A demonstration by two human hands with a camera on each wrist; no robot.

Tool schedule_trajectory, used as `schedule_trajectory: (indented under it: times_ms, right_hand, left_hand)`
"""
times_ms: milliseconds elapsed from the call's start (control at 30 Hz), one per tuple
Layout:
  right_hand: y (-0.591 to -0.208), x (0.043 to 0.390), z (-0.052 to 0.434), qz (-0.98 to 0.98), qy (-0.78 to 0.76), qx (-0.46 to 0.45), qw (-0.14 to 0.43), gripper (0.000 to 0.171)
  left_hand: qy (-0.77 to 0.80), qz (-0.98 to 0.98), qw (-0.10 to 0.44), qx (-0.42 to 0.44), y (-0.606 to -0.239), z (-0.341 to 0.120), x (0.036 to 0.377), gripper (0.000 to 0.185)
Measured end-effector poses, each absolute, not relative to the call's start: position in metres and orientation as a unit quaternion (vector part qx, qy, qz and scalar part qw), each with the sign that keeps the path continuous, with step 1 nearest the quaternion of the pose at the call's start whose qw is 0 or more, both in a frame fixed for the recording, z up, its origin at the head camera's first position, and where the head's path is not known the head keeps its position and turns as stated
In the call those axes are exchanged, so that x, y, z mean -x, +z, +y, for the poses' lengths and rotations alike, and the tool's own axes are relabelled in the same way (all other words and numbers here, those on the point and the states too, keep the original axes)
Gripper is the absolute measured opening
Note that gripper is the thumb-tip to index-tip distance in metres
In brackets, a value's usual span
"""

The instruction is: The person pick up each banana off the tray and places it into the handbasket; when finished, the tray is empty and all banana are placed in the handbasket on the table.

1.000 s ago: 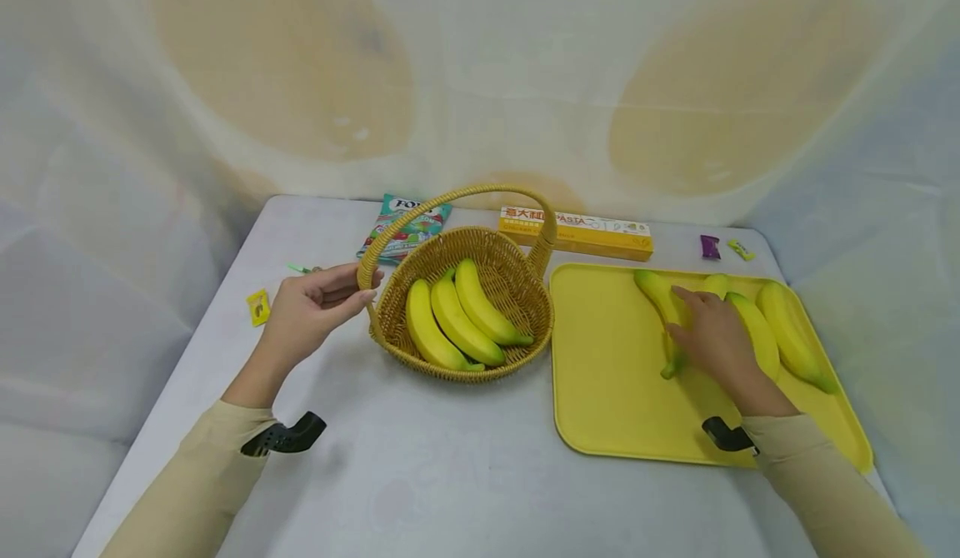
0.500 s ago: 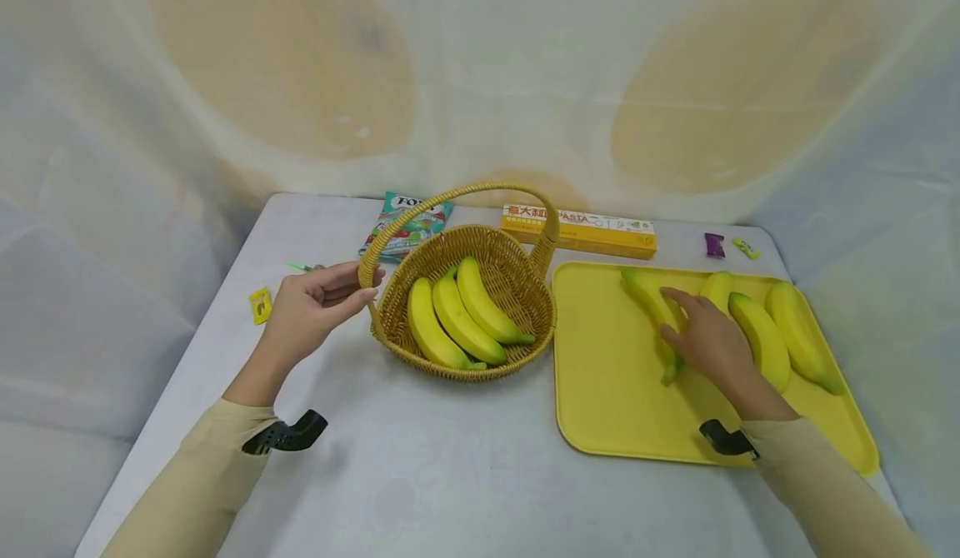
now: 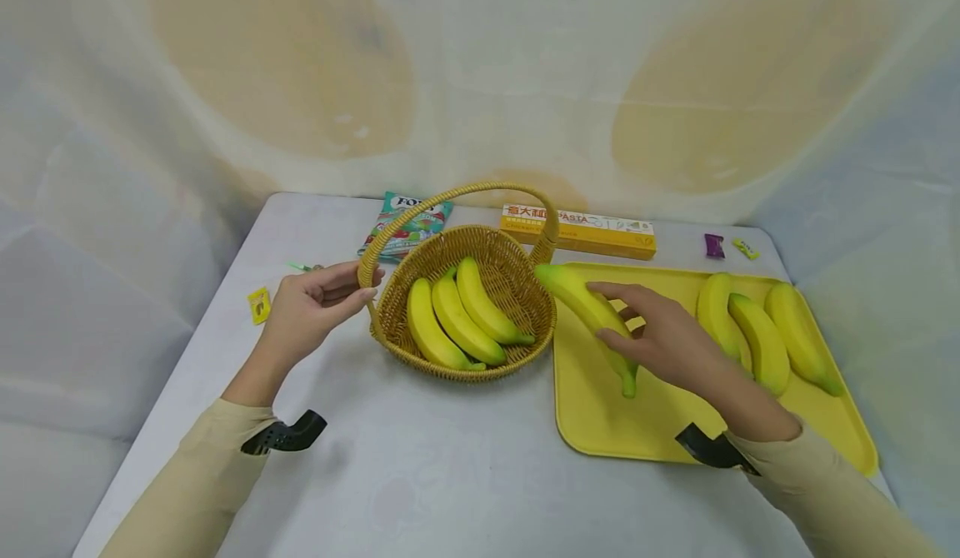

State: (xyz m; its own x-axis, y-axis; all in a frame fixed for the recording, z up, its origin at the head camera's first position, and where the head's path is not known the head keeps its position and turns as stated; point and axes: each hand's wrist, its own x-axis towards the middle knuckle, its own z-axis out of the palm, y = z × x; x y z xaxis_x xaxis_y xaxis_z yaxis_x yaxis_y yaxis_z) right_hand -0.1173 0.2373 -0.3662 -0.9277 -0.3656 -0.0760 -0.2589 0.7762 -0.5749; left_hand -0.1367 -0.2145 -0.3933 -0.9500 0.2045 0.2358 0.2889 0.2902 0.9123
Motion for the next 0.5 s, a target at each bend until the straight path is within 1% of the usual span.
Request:
schedule_trajectory:
  times_ms: [100,233,500]
  right_hand:
    - [-0.358,0.123,0.216,0.932,-0.291,0.192,0.095,0.059]
    - [-0.36,0.14,0.186,0.937,-0.265,0.216,0.078,0.06]
    - [-0.384,0.177,0.129,0.959,-0.183,0.212,0.049,0.058]
  left_hand:
    - [-0.576,-0.802,0.038,0.155,-0.393,-0.214,0.137,0.035]
    - [-0.576,-0.802,0.04,0.156,-0.394,-0.215,0.137,0.035]
    - [-0.577,-0.8,0.041,0.157,-0.394,-0.215,0.136,0.034]
